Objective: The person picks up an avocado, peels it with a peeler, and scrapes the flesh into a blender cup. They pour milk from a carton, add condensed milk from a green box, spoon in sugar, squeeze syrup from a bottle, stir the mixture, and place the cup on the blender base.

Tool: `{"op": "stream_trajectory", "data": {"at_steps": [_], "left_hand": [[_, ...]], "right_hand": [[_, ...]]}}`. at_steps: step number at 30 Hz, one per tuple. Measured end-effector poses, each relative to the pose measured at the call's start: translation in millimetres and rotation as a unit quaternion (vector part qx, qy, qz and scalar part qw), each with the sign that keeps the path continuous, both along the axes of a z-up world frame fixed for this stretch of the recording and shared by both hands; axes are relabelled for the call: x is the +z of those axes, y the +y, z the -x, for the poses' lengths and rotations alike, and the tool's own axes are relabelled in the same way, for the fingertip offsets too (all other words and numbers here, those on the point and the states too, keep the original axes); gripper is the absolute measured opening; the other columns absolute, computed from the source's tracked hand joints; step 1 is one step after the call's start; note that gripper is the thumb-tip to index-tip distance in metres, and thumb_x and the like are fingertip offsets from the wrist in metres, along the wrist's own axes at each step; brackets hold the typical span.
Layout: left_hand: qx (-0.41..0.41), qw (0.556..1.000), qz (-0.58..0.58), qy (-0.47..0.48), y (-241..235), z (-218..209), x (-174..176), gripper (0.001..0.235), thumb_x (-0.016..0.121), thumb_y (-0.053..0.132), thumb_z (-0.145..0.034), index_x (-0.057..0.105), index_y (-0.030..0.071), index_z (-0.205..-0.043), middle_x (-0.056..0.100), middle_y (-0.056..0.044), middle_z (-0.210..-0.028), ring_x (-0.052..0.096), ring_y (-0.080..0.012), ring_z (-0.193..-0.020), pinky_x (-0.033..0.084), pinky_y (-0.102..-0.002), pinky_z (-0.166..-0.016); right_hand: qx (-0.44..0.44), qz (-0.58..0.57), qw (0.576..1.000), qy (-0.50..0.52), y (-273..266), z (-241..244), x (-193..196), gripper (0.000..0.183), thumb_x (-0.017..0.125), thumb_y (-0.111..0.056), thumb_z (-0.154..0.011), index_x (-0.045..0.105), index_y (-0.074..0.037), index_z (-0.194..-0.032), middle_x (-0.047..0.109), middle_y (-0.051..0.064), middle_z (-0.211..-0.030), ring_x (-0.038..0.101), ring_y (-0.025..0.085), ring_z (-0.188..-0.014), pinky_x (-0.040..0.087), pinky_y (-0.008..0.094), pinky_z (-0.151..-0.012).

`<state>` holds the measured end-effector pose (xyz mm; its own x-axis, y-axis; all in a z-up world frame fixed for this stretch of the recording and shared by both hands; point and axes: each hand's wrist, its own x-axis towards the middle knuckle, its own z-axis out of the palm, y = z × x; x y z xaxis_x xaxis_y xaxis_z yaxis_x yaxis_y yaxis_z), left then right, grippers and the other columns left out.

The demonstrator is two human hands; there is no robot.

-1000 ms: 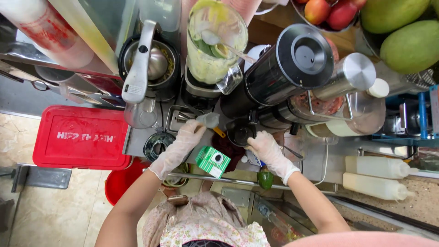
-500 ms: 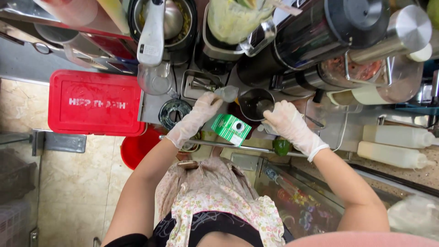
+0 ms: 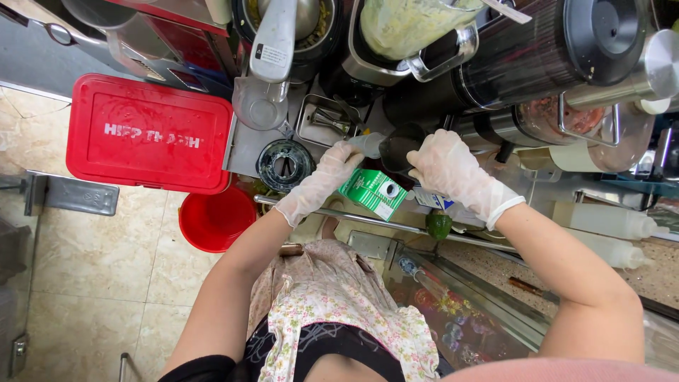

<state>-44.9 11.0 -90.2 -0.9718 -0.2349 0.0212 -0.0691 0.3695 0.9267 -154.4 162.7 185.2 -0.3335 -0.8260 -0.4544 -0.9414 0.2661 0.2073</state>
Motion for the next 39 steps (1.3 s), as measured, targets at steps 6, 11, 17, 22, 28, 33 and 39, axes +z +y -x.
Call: {"op": "stream_trajectory", "data": {"at_steps": [6,11,17,22,28,33,39], "left_hand": [[0.013,1.000,-0.012,0.019,0,-1,2,0.020,0.072,0.024,-0.092,0.072,0.006,-0.102,0.068,-0.018,-0.103,0.064,-0.0394,-0.099,0.052,-0.047,-0.087],[0.014,0.999,-0.014,0.031,-1,-2,-9,0.021,0.072,0.023,-0.092,0.071,0.005,-0.101,0.069,-0.018,-0.103,0.064,-0.0397,-0.100,0.052,-0.047,-0.088],[0.012,1.000,-0.012,0.023,0,-4,-10,0.021,0.071,0.023,-0.093,0.071,0.003,-0.100,0.068,-0.018,-0.102,0.063,-0.0398,-0.099,0.052,-0.047,-0.088],[0.011,1.000,-0.018,0.020,1,-5,-5,0.022,0.071,0.023,-0.093,0.070,0.003,-0.101,0.068,-0.018,-0.102,0.064,-0.0393,-0.100,0.052,-0.046,-0.089],[0.005,1.000,-0.019,0.015,4,-4,-5,0.023,0.071,0.024,-0.093,0.071,0.003,-0.102,0.069,-0.018,-0.102,0.063,-0.0393,-0.100,0.051,-0.046,-0.089],[-0.001,1.000,-0.030,0.008,8,-4,-4,0.022,0.070,0.024,-0.094,0.072,0.004,-0.103,0.069,-0.018,-0.103,0.064,-0.0384,-0.101,0.051,-0.046,-0.089],[-0.011,0.999,-0.033,0.002,9,-2,-5,0.023,0.069,0.025,-0.094,0.072,0.004,-0.104,0.070,-0.018,-0.104,0.063,-0.0379,-0.102,0.051,-0.045,-0.090]], "right_hand": [[0.012,-0.028,1.000,0.003,-12,-1,7,0.032,0.073,-0.046,-0.083,0.071,-0.014,-0.087,0.066,0.011,-0.078,0.065,0.030,-0.079,0.052,0.043,-0.068],[0.013,-0.028,0.999,0.006,-15,-4,8,0.032,0.073,-0.045,-0.083,0.071,-0.014,-0.087,0.066,0.011,-0.077,0.066,0.030,-0.079,0.052,0.043,-0.068],[0.013,-0.017,1.000,0.010,-10,-3,7,0.032,0.073,-0.045,-0.082,0.071,-0.014,-0.086,0.066,0.011,-0.077,0.065,0.031,-0.079,0.051,0.043,-0.068],[0.017,-0.007,1.000,0.016,-5,-4,7,0.032,0.074,-0.045,-0.082,0.071,-0.014,-0.085,0.065,0.012,-0.076,0.065,0.031,-0.078,0.050,0.043,-0.067],[0.017,-0.014,1.000,0.017,-2,-4,10,0.032,0.074,-0.045,-0.082,0.071,-0.013,-0.086,0.065,0.012,-0.077,0.064,0.031,-0.079,0.050,0.043,-0.068],[0.018,-0.023,0.999,0.013,0,-5,14,0.031,0.073,-0.044,-0.083,0.070,-0.013,-0.086,0.064,0.011,-0.075,0.063,0.030,-0.078,0.049,0.043,-0.068],[0.009,-0.012,1.000,0.012,5,-6,12,0.031,0.074,-0.043,-0.082,0.070,-0.013,-0.085,0.064,0.011,-0.075,0.063,0.030,-0.077,0.049,0.042,-0.068]]}}
